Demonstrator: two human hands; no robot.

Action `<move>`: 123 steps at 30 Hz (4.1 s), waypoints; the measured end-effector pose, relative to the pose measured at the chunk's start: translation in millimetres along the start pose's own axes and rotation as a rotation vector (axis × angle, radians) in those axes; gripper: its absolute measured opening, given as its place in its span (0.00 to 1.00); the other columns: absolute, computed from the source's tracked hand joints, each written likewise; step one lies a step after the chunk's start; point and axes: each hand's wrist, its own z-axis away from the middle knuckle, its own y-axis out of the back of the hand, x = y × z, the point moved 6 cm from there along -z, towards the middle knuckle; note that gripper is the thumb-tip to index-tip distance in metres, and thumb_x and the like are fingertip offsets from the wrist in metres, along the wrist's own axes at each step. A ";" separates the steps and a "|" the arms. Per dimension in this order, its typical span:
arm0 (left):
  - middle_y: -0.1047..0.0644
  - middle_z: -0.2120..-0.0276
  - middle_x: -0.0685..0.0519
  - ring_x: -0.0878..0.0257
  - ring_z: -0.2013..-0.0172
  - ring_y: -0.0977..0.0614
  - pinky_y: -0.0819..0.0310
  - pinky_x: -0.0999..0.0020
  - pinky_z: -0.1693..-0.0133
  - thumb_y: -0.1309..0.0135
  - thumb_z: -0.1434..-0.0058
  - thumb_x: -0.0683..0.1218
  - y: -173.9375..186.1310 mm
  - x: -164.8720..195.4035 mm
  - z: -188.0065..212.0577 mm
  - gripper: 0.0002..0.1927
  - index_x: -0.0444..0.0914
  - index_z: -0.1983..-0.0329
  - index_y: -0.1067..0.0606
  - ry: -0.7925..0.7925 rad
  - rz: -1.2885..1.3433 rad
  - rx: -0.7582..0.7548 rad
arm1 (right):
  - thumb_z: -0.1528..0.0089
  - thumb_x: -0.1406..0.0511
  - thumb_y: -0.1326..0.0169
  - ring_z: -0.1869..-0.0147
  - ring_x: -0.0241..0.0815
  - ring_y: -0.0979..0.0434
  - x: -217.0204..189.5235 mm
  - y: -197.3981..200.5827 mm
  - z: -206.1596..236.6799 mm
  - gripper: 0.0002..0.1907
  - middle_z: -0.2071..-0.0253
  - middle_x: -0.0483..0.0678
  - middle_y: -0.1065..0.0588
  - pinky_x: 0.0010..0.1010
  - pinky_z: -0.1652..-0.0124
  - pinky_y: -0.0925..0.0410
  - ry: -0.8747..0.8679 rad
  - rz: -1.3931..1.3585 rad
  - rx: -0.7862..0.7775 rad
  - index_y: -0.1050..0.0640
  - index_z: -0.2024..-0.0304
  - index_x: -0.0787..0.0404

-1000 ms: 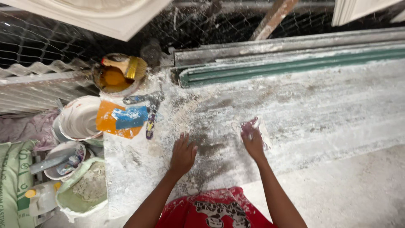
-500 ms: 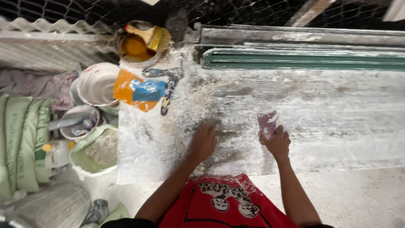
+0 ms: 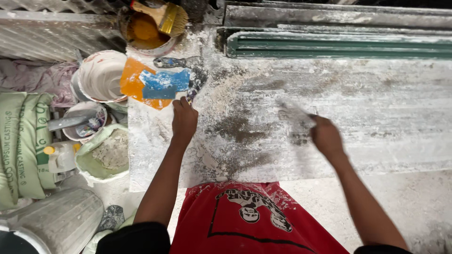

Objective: The person smooths the surface of a round decorative plaster piece using a small metal tool, then flips it to reveal a floral relief pattern. After placing the piece aside, the person scrapes and sweeps residual powder from the workbench using a scraper and a brush.

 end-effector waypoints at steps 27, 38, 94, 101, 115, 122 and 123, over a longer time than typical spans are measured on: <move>0.44 0.32 0.21 0.44 0.63 0.15 0.17 0.62 0.73 0.49 0.36 0.42 17.9 150.4 176.5 0.40 0.20 0.27 0.52 -0.168 -0.484 -1.005 | 0.30 0.62 0.48 0.70 0.36 0.23 -156.0 -213.0 55.2 0.09 0.67 0.46 0.23 0.30 0.68 0.23 -0.803 -2.014 -0.133 0.24 0.58 0.61; 0.29 0.47 0.27 0.49 0.55 0.19 0.20 0.65 0.61 0.48 0.32 0.44 17.2 166.2 154.5 0.36 0.16 0.29 0.46 0.045 -0.559 -0.998 | 0.27 0.64 0.55 0.64 0.42 0.17 -174.2 -208.6 48.6 0.11 0.59 0.54 0.19 0.34 0.64 0.22 -0.741 -1.963 -0.271 0.27 0.50 0.66; 0.28 0.47 0.35 0.47 0.65 0.20 0.18 0.64 0.73 0.58 0.35 0.42 27.8 180.7 97.2 0.33 0.40 0.25 0.44 0.102 -0.102 -0.624 | 0.29 0.60 0.51 0.60 0.59 0.26 -125.1 -126.1 45.0 0.17 0.54 0.64 0.23 0.46 0.63 0.34 -0.568 -1.216 -0.479 0.24 0.40 0.55; 0.28 0.68 0.57 0.71 0.79 0.31 0.36 0.74 0.80 0.69 0.26 0.60 50.6 115.1 132.7 0.26 0.49 0.30 0.36 1.034 1.364 -0.447 | 0.41 0.61 0.35 0.25 0.54 0.45 -180.2 -47.0 34.8 0.18 0.36 0.48 0.34 0.57 0.28 0.51 0.675 -0.508 0.355 0.21 0.49 0.44; 0.25 0.73 0.53 0.72 0.80 0.32 0.36 0.73 0.78 0.59 0.24 0.54 9.0 75.3 156.3 0.24 0.35 0.35 0.30 0.709 0.991 -0.449 | 0.37 0.68 0.48 0.39 0.68 0.26 -159.4 -102.4 21.9 0.38 0.34 0.68 0.36 0.63 0.44 0.33 -0.478 -2.216 -0.699 0.49 0.29 0.58; 0.33 0.40 0.36 0.59 0.80 0.24 0.21 0.62 0.80 0.62 0.32 0.41 11.0 108.4 160.5 0.36 0.36 0.22 0.56 0.402 0.080 -0.622 | 0.31 0.63 0.52 0.48 0.62 0.22 -143.8 -119.0 31.5 0.29 0.41 0.72 0.31 0.44 0.56 0.25 -0.717 -1.859 -0.291 0.48 0.33 0.60; 0.35 0.37 0.37 0.60 0.80 0.24 0.21 0.64 0.81 0.60 0.34 0.39 10.1 122.0 162.3 0.36 0.34 0.23 0.54 0.292 -0.026 -0.654 | 0.32 0.63 0.52 0.48 0.60 0.20 -144.7 -122.9 30.4 0.28 0.41 0.70 0.30 0.43 0.56 0.24 -0.712 -1.872 -0.284 0.46 0.34 0.61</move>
